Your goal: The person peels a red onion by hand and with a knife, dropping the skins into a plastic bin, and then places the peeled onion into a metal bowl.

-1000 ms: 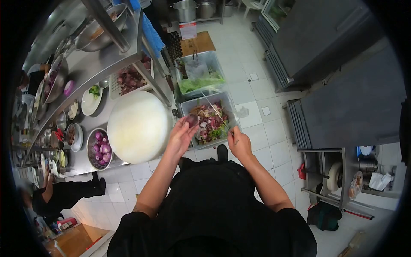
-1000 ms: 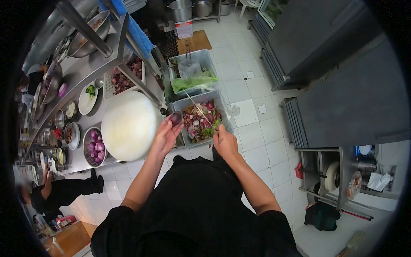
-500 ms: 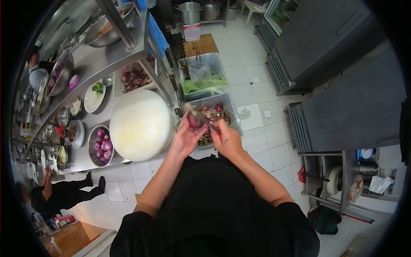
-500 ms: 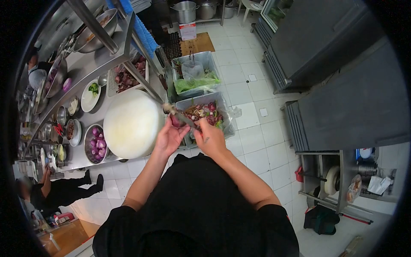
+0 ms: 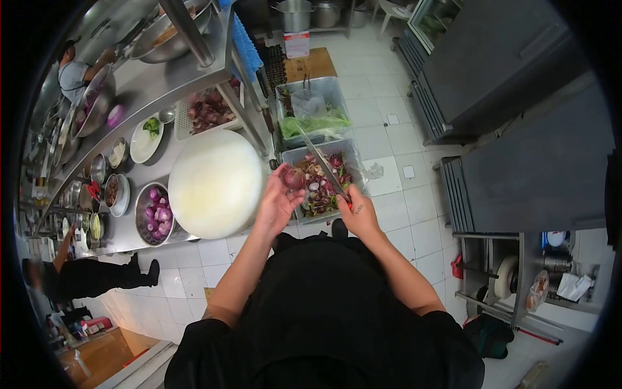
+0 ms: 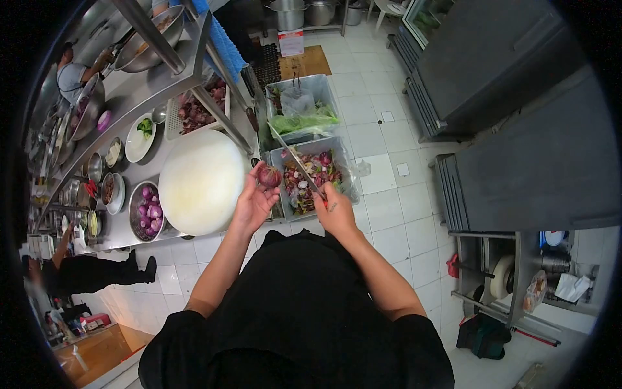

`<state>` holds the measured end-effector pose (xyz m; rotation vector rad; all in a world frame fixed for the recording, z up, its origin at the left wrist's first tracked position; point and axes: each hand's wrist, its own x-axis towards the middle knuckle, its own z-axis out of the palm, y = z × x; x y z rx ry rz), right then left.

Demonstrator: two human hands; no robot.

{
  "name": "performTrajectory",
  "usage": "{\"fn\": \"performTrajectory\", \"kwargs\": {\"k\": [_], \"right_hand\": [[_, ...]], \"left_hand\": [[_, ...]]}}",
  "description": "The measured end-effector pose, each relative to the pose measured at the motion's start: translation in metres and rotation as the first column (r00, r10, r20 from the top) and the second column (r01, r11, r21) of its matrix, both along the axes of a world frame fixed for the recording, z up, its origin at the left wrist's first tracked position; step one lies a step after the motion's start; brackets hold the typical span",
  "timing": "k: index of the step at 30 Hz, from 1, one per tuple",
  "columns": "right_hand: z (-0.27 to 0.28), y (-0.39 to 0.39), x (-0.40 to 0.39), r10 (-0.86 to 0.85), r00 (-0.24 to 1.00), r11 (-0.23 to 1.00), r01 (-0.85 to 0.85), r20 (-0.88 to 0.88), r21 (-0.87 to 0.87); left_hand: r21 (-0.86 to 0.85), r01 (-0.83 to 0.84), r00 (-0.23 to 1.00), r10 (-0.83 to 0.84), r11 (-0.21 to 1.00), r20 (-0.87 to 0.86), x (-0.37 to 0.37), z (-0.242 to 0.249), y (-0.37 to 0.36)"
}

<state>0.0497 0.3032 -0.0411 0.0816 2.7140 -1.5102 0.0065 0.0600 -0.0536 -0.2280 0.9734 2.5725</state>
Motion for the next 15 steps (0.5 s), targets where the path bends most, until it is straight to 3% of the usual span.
{"fn": "performTrajectory", "kwargs": {"k": [3,8,15], "right_hand": [[0.005,-0.011,-0.002,0.017,0.999,1.0,-0.017,-0.04,0.007],[0.031,-0.027,-0.007,0.153,0.947,0.975,-0.098,-0.283,0.2],[0.049,-0.039,-0.011,0.291,0.901,0.935,-0.195,-0.323,0.297]], "left_hand": [[0.019,0.047,0.995,-0.046,0.999,-0.087,0.0,0.003,0.002],[-0.042,0.052,0.994,-0.055,0.998,-0.093,0.001,-0.005,0.005],[-0.075,-0.057,0.995,0.051,0.996,-0.09,0.008,-0.006,0.008]]}}
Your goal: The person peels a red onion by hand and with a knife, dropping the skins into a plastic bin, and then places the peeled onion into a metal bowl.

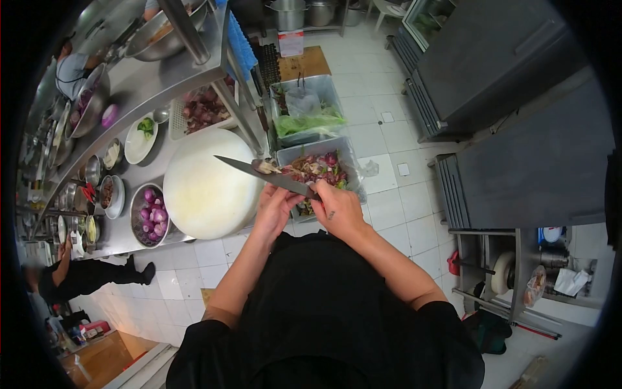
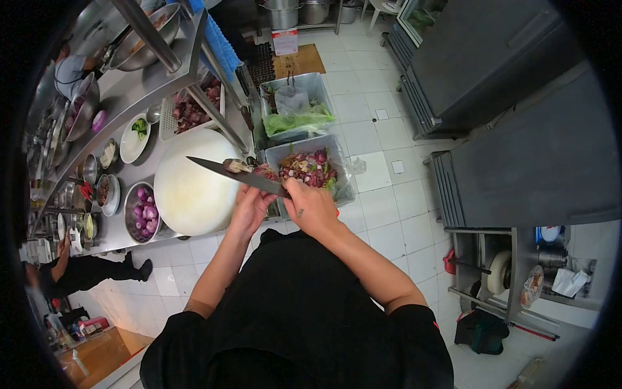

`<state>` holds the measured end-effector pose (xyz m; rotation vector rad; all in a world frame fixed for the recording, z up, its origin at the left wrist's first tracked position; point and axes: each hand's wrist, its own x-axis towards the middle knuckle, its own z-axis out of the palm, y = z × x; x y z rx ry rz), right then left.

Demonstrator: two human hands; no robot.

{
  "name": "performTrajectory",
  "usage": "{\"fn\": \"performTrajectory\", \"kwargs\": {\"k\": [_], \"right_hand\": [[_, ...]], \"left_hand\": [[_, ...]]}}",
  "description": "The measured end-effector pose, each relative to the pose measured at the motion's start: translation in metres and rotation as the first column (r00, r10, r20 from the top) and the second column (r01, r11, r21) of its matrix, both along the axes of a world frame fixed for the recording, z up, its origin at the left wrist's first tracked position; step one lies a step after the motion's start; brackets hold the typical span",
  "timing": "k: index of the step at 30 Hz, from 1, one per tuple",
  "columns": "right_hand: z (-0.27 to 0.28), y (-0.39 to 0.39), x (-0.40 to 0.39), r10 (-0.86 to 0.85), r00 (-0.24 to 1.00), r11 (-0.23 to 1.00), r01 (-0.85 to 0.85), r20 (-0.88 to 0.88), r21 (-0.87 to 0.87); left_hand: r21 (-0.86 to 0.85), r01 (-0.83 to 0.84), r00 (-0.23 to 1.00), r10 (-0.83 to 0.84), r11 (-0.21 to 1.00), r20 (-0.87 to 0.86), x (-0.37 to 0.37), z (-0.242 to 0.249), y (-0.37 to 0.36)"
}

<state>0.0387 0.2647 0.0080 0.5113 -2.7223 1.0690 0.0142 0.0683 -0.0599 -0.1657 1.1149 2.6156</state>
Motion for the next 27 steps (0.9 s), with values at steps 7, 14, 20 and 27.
{"fn": "performTrajectory", "kwargs": {"k": [7,14,20,27], "right_hand": [[-0.002,-0.001,0.002,-0.008,1.0,1.0,0.008,-0.021,-0.01],[-0.003,0.007,0.001,-0.017,1.0,1.0,0.017,0.013,-0.008],[-0.015,0.014,0.003,-0.012,1.0,1.0,0.012,-0.017,0.002],[-0.029,0.027,0.011,-0.021,1.0,0.999,0.021,-0.017,0.04]], "left_hand": [[-0.035,-0.013,1.0,0.013,0.999,0.008,-0.001,0.002,-0.002],[-0.047,0.019,0.999,-0.018,0.999,0.028,-0.005,-0.004,0.004],[-0.049,0.026,0.998,-0.023,0.998,0.057,-0.004,-0.012,0.01],[-0.034,0.089,0.995,-0.088,0.995,0.035,0.002,-0.006,0.013]]}}
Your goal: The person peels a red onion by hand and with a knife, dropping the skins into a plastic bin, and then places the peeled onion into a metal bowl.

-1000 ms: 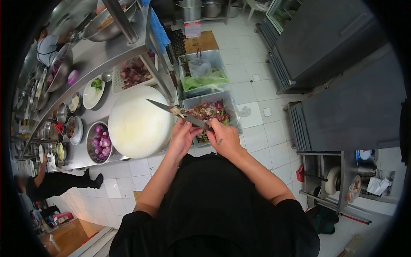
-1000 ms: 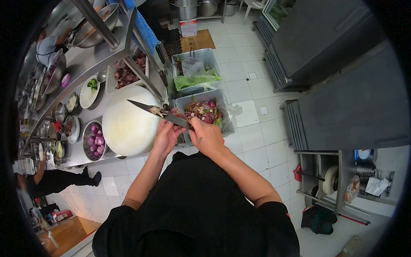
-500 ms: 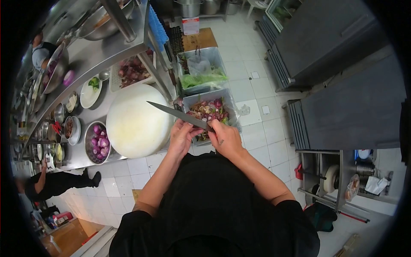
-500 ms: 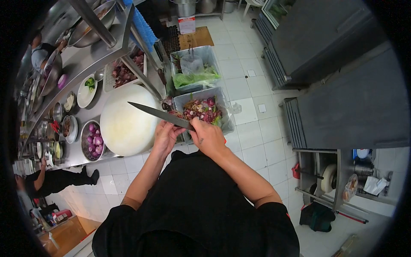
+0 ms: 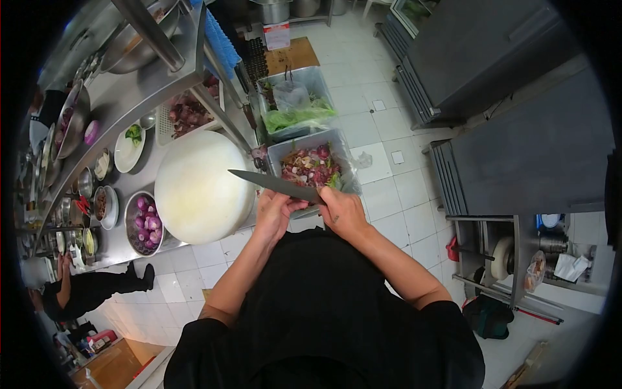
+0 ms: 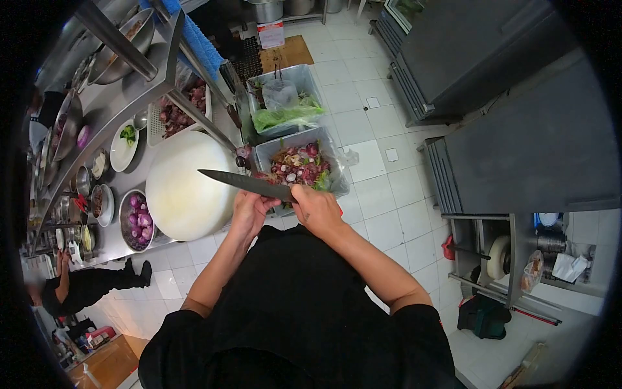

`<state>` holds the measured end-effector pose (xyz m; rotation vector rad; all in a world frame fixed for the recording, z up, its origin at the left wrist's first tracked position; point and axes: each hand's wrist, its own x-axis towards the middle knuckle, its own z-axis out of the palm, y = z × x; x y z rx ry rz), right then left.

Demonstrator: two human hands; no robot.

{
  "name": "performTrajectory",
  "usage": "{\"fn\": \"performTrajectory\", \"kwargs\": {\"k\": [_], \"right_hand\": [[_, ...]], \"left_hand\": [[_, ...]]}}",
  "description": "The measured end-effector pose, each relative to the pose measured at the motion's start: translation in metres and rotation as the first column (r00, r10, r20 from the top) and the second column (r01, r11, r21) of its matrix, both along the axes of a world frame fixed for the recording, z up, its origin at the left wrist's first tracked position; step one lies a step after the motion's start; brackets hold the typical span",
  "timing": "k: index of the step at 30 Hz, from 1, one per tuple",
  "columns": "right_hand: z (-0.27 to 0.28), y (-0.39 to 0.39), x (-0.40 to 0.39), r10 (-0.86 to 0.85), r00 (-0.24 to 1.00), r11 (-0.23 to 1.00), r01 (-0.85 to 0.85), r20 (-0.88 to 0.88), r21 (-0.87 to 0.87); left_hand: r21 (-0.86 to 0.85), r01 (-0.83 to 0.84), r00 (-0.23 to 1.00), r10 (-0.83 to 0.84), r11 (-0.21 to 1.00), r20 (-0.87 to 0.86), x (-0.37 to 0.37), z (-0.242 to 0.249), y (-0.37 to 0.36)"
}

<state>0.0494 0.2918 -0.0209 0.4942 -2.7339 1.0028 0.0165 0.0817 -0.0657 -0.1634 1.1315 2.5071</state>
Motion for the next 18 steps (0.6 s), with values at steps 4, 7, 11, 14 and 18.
{"fn": "performTrajectory", "kwargs": {"k": [4,7,11,14,18], "right_hand": [[-0.022,0.01,0.003,-0.048,0.999,0.999,0.048,0.019,-0.014],[-0.042,0.026,0.014,-0.115,0.99,0.993,0.112,0.087,0.034],[-0.057,0.052,0.02,-0.239,0.951,0.971,0.233,0.195,0.051],[-0.046,0.055,0.019,-0.271,0.911,0.961,0.274,0.31,0.033],[-0.029,0.041,0.013,-0.231,0.859,0.943,0.314,0.457,-0.114]], "left_hand": [[-0.017,0.069,0.996,-0.07,0.997,-0.047,0.004,0.004,-0.002],[-0.046,0.078,0.996,-0.08,0.996,-0.038,0.01,0.028,0.0],[-0.077,0.094,0.996,-0.093,0.993,0.011,0.008,0.03,-0.003],[-0.014,0.096,0.992,-0.095,0.995,0.081,0.006,0.008,-0.015],[0.097,0.142,0.975,-0.156,0.985,0.157,0.0,-0.007,-0.029]]}}
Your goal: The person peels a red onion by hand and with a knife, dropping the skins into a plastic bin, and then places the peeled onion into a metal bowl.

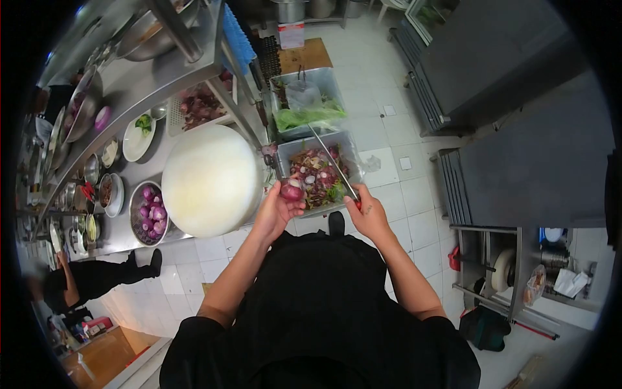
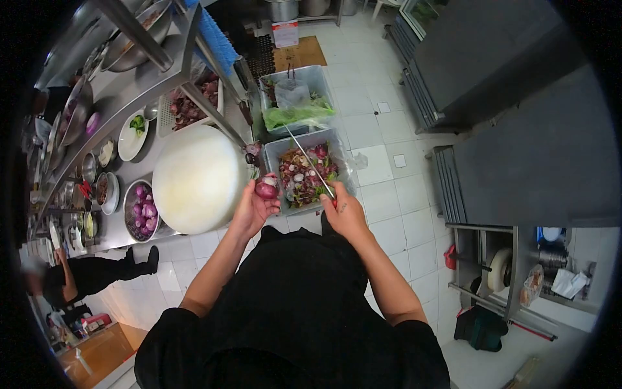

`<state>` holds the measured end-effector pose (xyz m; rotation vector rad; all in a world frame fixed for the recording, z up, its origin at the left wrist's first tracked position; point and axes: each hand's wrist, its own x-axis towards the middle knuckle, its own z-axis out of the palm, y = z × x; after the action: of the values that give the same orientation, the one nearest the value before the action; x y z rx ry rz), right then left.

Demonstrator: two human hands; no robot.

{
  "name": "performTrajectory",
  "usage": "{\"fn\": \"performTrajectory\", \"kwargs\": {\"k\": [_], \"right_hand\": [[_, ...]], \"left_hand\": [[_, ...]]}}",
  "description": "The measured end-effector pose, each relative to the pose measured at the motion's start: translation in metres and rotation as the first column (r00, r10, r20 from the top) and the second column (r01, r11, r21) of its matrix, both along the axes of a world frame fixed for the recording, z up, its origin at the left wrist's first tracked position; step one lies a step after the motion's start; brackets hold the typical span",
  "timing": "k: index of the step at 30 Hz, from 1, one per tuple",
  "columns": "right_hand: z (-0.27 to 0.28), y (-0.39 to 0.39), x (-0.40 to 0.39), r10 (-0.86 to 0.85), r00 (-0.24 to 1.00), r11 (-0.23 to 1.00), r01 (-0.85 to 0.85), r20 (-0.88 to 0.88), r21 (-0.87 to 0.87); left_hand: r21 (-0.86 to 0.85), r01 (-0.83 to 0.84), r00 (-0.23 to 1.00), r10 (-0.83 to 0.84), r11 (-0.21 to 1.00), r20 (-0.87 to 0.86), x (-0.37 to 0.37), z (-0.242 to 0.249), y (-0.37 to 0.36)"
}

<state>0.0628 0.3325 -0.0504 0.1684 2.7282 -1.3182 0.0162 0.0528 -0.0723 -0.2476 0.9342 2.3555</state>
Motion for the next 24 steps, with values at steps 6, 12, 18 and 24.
{"fn": "performTrajectory", "kwargs": {"k": [6,12,18,24], "right_hand": [[0.031,-0.024,-0.009,0.091,0.987,0.95,-0.127,-0.136,-0.286],[-0.025,-0.037,-0.06,0.257,0.932,0.966,-0.251,0.256,-0.058],[-0.025,-0.069,-0.104,0.45,0.888,0.827,-0.455,0.097,0.33],[-0.037,-0.063,-0.102,0.447,0.881,0.787,-0.469,0.152,0.401]], "left_hand": [[-0.18,-0.138,0.99,0.13,0.974,-0.057,0.015,-0.009,-0.013],[-0.134,-0.176,0.984,0.17,0.975,-0.061,0.022,-0.011,-0.027],[-0.209,-0.197,0.98,0.188,0.958,-0.062,0.038,-0.009,-0.035],[-0.186,-0.228,0.974,0.223,0.956,-0.047,0.045,-0.02,-0.048]]}}
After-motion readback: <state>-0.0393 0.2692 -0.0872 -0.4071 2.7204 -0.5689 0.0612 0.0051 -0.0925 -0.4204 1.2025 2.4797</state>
